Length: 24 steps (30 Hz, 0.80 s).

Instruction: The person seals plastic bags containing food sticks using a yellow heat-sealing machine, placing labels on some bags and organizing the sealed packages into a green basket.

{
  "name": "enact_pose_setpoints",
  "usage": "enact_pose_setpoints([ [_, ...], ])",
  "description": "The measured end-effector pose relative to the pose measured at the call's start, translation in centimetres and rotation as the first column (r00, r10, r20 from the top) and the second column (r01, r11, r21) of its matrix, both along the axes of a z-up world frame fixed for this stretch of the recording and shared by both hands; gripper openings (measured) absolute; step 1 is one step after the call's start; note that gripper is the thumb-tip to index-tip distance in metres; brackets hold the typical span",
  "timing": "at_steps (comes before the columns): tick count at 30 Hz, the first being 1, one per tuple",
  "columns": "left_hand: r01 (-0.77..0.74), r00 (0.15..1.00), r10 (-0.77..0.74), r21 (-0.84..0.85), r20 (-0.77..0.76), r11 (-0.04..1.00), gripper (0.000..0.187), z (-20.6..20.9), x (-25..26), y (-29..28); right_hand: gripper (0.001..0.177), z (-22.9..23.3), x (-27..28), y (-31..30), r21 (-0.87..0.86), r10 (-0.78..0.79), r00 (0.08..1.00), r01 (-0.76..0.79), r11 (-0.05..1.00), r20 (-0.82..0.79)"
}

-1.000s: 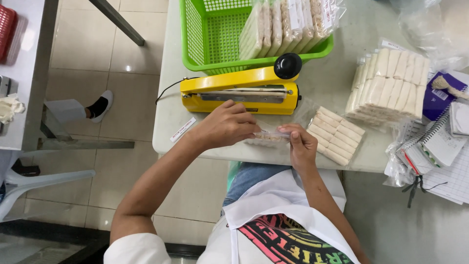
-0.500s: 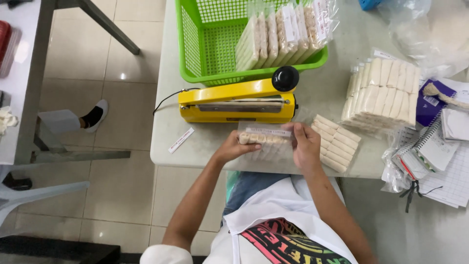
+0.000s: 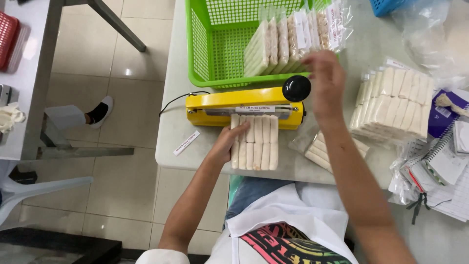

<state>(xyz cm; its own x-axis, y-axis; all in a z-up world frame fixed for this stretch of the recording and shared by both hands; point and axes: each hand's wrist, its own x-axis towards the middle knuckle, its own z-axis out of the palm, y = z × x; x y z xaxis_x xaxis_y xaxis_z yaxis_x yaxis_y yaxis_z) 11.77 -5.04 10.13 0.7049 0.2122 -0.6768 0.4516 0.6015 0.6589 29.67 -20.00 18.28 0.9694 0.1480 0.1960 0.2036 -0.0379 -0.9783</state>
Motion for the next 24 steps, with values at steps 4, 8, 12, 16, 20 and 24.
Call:
enact_pose_setpoints([
  [4,0.029,0.999,-0.029,0.011,-0.040,1.000,0.076,0.4,-0.1,0.0,0.047,-1.9,2.0,0.8,-0.787,0.459,0.859,-0.117,0.606,0.226],
  [8,0.024,0.999,-0.023,0.007,-0.035,1.000,0.068,0.1,-1.1,-0.2,0.047,-7.2,2.3,-0.1,-0.800,0.371,0.929,-0.221,0.557,0.002],
  [12,0.025,0.997,-0.025,-0.008,-0.073,1.000,0.064,-1.7,-1.5,0.0,0.047,-11.1,2.5,0.3,-0.796,0.242,0.969,-0.112,0.595,0.045],
  [16,0.019,0.999,-0.019,0.008,-0.033,1.000,0.063,-2.6,-1.1,-0.4,0.045,-13.0,2.3,-0.6,-0.755,0.189,0.962,0.027,0.655,0.198],
  [20,0.009,0.998,-0.009,-0.006,-0.061,1.000,0.061,-0.6,-0.7,-0.2,0.043,-12.1,1.7,0.0,-0.634,0.102,0.990,-0.017,0.773,0.098],
  [24,0.022,0.997,-0.023,-0.017,-0.070,1.000,0.063,-1.4,-0.6,-0.1,0.042,-12.3,1.6,-0.4,-0.562,0.079,0.996,-0.046,0.826,0.035],
])
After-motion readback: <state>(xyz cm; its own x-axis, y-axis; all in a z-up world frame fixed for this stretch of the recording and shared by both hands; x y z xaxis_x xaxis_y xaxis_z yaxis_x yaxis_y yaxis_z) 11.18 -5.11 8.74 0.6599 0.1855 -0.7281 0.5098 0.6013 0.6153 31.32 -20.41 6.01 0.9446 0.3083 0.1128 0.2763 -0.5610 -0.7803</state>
